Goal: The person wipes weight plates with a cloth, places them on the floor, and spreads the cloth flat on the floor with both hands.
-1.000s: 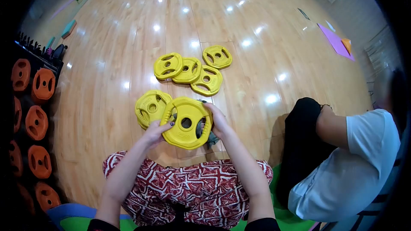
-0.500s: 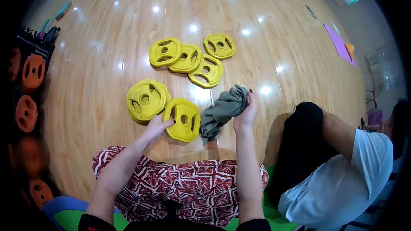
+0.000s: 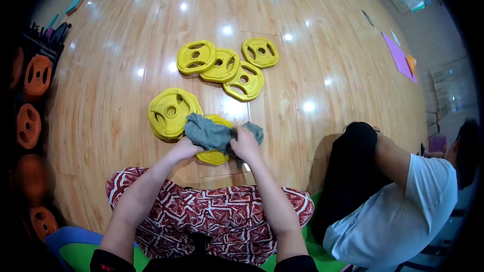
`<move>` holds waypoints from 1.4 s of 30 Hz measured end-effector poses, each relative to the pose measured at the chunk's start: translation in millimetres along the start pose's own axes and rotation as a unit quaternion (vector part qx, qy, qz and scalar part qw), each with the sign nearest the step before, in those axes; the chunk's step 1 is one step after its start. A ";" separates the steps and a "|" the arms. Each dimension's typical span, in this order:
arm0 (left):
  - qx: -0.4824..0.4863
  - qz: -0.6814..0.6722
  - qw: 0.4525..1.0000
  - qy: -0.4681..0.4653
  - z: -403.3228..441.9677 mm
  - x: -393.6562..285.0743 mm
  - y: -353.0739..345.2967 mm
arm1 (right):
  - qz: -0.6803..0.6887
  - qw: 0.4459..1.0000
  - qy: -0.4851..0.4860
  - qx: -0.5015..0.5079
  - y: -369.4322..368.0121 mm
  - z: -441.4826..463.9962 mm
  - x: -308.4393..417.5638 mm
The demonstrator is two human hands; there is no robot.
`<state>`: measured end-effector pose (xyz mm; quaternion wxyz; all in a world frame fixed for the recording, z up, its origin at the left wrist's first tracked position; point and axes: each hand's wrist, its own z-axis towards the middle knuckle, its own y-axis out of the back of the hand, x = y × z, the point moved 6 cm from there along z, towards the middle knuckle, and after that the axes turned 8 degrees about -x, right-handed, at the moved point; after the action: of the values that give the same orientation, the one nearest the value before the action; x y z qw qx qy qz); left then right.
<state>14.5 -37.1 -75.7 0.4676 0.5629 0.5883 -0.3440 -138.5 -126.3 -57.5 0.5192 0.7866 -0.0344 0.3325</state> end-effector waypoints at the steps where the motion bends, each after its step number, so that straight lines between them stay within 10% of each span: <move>1: 0.021 0.013 0.999 0.026 0.0 1.9 -1.4 | -0.001 1.000 0.001 0.001 -4.7 -5.1 -2.7; 21: -0.010 0.010 0.996 0.090 -8.2 14.4 -19.6 | -0.068 0.987 -0.057 0.134 6.4 -18.9 9.3; 27: 0.057 0.116 0.963 0.236 -3.3 42.8 -38.0 | -0.119 0.978 -0.062 0.159 24.0 -32.8 14.3; 42: 0.112 0.440 0.890 0.032 45.4 64.2 -40.5 | -0.121 0.982 -0.086 0.121 -21.6 -37.4 1.5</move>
<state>-13.4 -62.7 -155.6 0.4856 0.8237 0.2526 -0.1482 -146.9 -84.6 -64.8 0.4519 0.8675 0.0565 0.2003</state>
